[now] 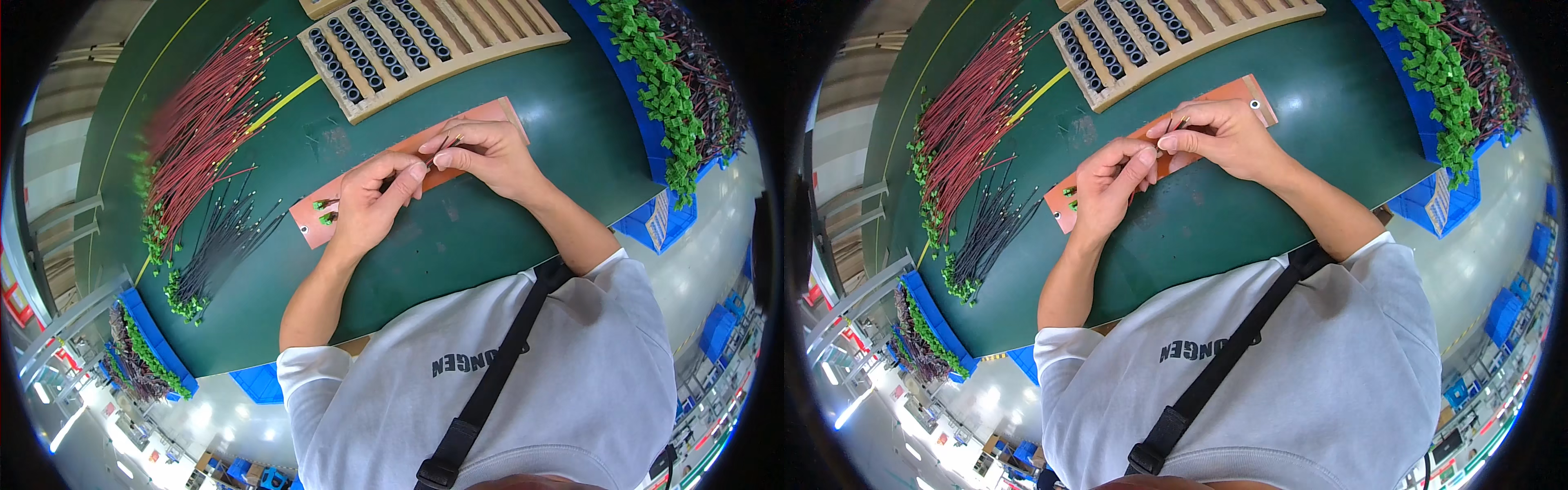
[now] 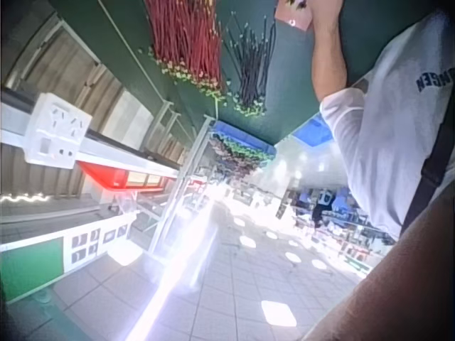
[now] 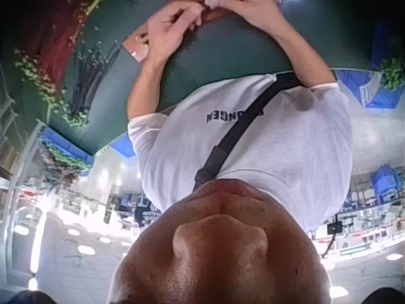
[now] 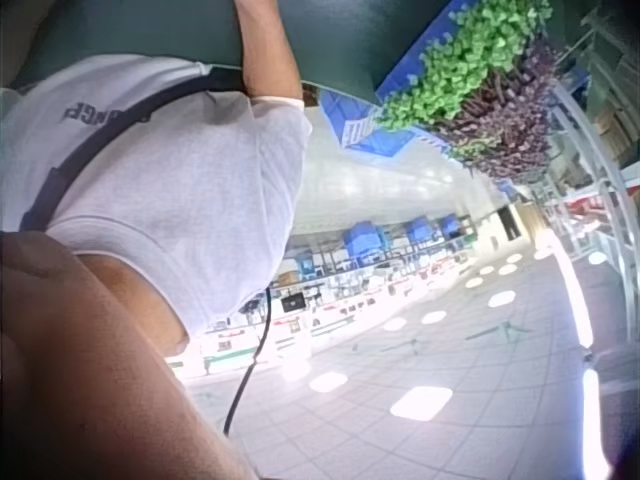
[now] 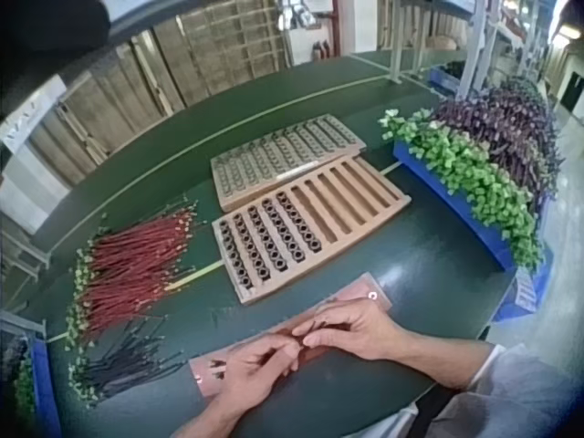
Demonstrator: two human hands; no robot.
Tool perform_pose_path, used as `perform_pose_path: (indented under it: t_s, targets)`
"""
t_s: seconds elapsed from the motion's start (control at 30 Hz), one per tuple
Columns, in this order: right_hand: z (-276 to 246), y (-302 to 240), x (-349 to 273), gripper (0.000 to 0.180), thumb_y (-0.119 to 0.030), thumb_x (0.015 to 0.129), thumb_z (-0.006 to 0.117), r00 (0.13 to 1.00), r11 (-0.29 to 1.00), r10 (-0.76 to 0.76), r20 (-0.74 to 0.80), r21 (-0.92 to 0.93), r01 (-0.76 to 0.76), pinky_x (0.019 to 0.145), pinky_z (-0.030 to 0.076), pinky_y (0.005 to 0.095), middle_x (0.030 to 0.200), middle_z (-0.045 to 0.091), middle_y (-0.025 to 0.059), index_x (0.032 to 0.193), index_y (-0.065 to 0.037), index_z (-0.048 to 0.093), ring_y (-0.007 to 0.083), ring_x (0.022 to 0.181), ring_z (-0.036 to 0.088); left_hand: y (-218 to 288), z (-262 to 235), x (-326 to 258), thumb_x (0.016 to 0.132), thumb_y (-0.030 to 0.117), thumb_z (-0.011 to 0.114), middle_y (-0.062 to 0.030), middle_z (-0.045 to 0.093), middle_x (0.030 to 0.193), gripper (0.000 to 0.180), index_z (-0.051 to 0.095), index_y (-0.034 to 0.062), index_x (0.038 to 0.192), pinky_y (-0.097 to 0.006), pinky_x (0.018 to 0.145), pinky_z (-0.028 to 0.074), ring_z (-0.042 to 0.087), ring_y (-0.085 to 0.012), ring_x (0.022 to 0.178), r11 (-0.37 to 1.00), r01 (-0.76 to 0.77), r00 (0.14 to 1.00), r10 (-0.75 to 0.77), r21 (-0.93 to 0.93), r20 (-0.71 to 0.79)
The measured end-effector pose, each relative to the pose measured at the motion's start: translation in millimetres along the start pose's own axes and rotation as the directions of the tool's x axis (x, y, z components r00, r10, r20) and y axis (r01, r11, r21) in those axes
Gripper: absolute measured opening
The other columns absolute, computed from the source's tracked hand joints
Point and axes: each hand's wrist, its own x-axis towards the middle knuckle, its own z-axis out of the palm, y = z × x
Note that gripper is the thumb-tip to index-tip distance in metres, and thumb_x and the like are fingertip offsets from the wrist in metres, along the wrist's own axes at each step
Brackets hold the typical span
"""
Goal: The person assembles wire harnesses by inserting a green connector into a black cylindrical component and securing it with a crimping tool. They repeat this process for multiple wires, placing the finished units into a blue bin.
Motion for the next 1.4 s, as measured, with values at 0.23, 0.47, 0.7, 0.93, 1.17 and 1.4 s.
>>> perform_pose_path:
  t_s: [0.23, 0.47, 0.7, 0.93, 1.17, 1.4]
  targets:
    - [16.3, 0.5, -8.9, 0.015, -0.009, 0.099, 0.07, 0.975, 0.991, 0.013, -0.222, -0.13, -0.043, 0.067, 0.064, 0.0259, 0.097, 0.075, 0.0103, 0.105, 0.004, 0.076, 0.0143, 0.077, 0.074, -2.2, 1.9, 2.1, 0.105, 0.013, 0.064, -0.0033, 0.067, 0.082, 0.013, 0.07, 0.0018, 0.106, -0.023, 0.061, 0.045, 0.057, -0.0072, 0.07, 0.999, -0.025, 1.0, 0.025, 0.021, 0.006]
    - [22.0, 2.5, -3.1, 0.02, -0.013, 0.101, 0.069, 0.964, 0.999, -0.021, -0.266, -0.045, 0.009, 0.065, 0.059, 0.0239, 0.09, 0.073, 0.0082, 0.1, 0.005, 0.076, 0.0103, 0.075, 0.07, -5.9, 6.3, 0.2, 0.105, 0.013, 0.064, -0.0033, 0.067, 0.083, 0.013, 0.069, 0.0014, 0.106, -0.023, 0.062, 0.045, 0.057, -0.0072, 0.07, 0.998, -0.057, 0.997, 0.056, -0.018, -0.052]
    - [10.5, 8.7, -2.1, 0.023, -0.017, 0.102, 0.069, 0.988, 0.983, -0.063, -0.143, -0.179, 0.037, 0.067, 0.056, 0.0257, 0.089, 0.072, 0.0066, 0.093, 0.004, 0.075, 0.0091, 0.079, 0.063, -3.2, 5.2, 0.3, 0.106, 0.014, 0.063, -0.004, 0.068, 0.083, 0.013, 0.069, 0.0021, 0.106, -0.023, 0.061, 0.046, 0.057, -0.0072, 0.069, 0.999, -0.032, 0.999, 0.032, -0.015, -0.044]
    - [9.9, 0.9, -1.3, 0.025, -0.017, 0.102, 0.07, 0.993, 0.997, 0.024, -0.117, -0.076, -0.033, 0.07, 0.052, 0.0259, 0.091, 0.072, 0.0067, 0.09, 0.004, 0.074, 0.0093, 0.079, 0.064, -4.3, 1.4, 1.1, 0.109, 0.017, 0.057, -0.0077, 0.07, 0.09, 0.02, 0.067, 0.0005, 0.112, -0.025, 0.067, 0.051, 0.063, -0.011, 0.076, 0.999, 0.006, 1.0, -0.006, -0.04, -0.004]
    - [-7.3, 4.4, -6.8, 0.024, -0.018, 0.096, 0.075, 0.926, 0.701, -0.362, -0.106, -0.686, 0.195, 0.055, 0.043, 0.0309, 0.073, 0.067, 0.0084, 0.085, 0.003, 0.072, 0.0155, 0.064, 0.059, 1.8, -2.1, 4.1, 0.112, 0.017, 0.046, -0.018, 0.067, 0.121, 0.024, 0.054, 0.0005, 0.128, -0.035, 0.091, 0.055, 0.069, -0.0234, 0.106, 0.986, -0.168, 0.957, 0.157, -0.021, -0.244]
    - [-7.9, -1.0, -8.8, 0.026, -0.019, 0.095, 0.075, 0.926, 0.653, -0.357, -0.12, -0.742, 0.156, 0.056, 0.045, 0.0361, 0.072, 0.064, 0.0096, 0.081, 0.002, 0.07, 0.0233, 0.061, 0.058, 25.4, -10.2, -32.0, 0.082, 0.003, 0.081, -0.0141, 0.067, 0.113, 0.022, 0.069, 0.0009, 0.1, -0.039, 0.086, 0.055, 0.067, -0.0287, 0.1, 0.712, -0.327, 0.896, 0.444, 0.621, -0.037]
